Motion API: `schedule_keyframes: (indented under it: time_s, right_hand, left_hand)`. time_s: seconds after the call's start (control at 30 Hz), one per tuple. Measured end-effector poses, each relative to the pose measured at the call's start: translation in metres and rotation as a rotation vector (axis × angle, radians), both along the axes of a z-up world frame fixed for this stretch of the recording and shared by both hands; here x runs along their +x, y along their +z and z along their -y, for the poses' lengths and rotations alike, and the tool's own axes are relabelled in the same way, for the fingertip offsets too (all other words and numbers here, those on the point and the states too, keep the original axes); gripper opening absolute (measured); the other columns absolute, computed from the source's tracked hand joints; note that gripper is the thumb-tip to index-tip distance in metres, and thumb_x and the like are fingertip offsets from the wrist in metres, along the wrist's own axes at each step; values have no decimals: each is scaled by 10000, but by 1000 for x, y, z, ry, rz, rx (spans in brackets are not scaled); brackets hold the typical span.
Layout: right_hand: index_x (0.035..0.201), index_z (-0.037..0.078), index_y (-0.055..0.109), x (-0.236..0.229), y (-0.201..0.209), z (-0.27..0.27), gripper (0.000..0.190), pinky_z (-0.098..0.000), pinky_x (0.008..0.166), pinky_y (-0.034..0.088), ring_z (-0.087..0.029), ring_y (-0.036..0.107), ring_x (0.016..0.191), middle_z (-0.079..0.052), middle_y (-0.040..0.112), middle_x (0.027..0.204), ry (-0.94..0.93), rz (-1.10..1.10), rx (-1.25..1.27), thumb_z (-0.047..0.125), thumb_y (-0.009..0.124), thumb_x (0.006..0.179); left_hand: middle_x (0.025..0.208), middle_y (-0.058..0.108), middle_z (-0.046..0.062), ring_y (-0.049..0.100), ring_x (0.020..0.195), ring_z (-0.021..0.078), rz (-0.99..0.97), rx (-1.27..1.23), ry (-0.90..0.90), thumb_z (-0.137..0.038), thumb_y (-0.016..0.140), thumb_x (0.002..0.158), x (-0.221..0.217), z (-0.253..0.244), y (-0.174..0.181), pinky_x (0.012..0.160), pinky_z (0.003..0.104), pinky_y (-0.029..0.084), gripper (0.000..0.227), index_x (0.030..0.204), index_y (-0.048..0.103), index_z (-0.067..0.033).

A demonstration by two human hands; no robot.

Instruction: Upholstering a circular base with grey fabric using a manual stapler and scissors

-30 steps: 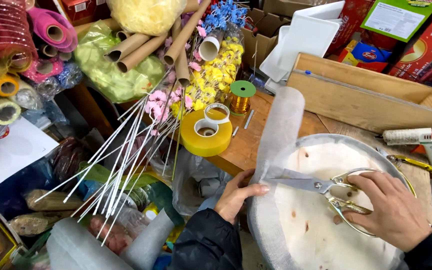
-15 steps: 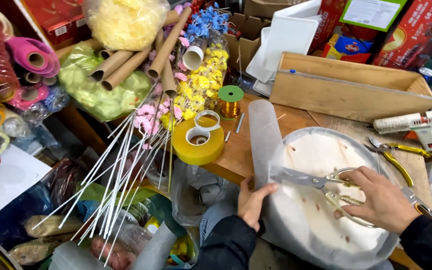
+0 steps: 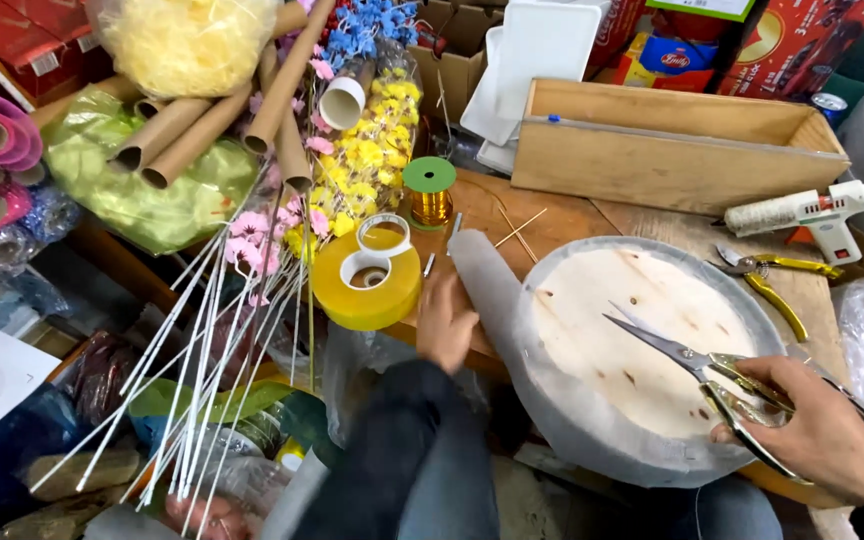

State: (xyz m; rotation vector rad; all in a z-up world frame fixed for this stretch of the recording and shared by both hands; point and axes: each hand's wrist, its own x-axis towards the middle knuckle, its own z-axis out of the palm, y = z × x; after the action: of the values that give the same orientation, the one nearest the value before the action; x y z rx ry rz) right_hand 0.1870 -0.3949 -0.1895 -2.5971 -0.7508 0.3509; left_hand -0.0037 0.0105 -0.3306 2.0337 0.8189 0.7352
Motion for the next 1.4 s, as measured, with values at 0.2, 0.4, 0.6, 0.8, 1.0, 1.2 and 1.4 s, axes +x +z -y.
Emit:
schedule_keyframes:
  time_s: [0.2, 0.4, 0.6, 0.8, 1.0, 1.2, 1.4]
  right_hand:
    - [1302, 230, 716, 6, -11, -6, 956, -318, 951, 570, -163, 736, 1019, 5, 763, 1152, 170, 141, -37, 506, 1040, 446]
    - [1281, 272, 712, 9, 14, -22, 978, -343, 973, 577, -156, 734, 1076, 15, 740, 1166, 239, 159, -98, 514, 1067, 402]
    - [1410, 318, 573, 29, 38, -73, 1080, -394, 1027, 639, -131, 714, 1229, 58, 679, 1364, 488, 140, -316, 674, 975, 473]
    - [1324, 367, 607, 46, 75, -119, 1029, -394, 969, 568, -202, 723, 1102, 76, 697, 1241, 775, 402, -438, 870, 916, 482]
    - [1349, 441, 527, 26, 110, -150, 1006, -368, 1074, 510, -139, 658, 1173, 127, 686, 1194, 883, 536, -733, 949, 883, 558]
    - [1327, 501, 516, 23, 123, -149, 1058, -370, 1034, 523, -154, 677, 1126, 164, 686, 1166, 915, 601, -791, 981, 939, 485]
    - [1306, 525, 552, 27, 130, -132, 1096, -333, 1083, 511, -93, 652, 1190, 231, 691, 1219, 820, 624, -813, 936, 1013, 401]
  left_hand:
    - [1765, -127, 97, -196, 1594, 417, -718, 554, -661, -35, 682, 652, 43, -22, 151, 1207, 776, -64, 979, 1531, 397, -361]
    - [1039, 651, 21, 413, 1211, 280, -653, 762, -907, -304, 756, 657, 61, -58, 86, 1110, 691, 106, 308, 941, 653, -244]
    - [785, 748, -76, 731, 837, 215, -346, 496, -635, -578, 853, 706, -41, 5, 96, 1176, 568, 241, 408, 852, 629, -270]
    - [879, 722, 6, 664, 948, 285, -196, 444, -339, -350, 700, 833, -64, 45, 81, 928, 481, 365, 168, 932, 802, -261]
    - [975, 754, 46, 691, 1010, 333, -43, 333, -334, -235, 655, 861, -65, 60, 54, 836, 514, 449, 192, 1050, 649, -206]
    - [1019, 788, 2, 732, 1024, 271, -180, 133, -351, -711, 667, 734, -61, 79, 75, 830, 492, 478, 561, 1017, 722, -230]
    - [814, 717, 80, 694, 795, 318, -88, 27, -371, -546, 750, 827, -54, 94, 75, 661, 454, 448, 383, 837, 678, -170]
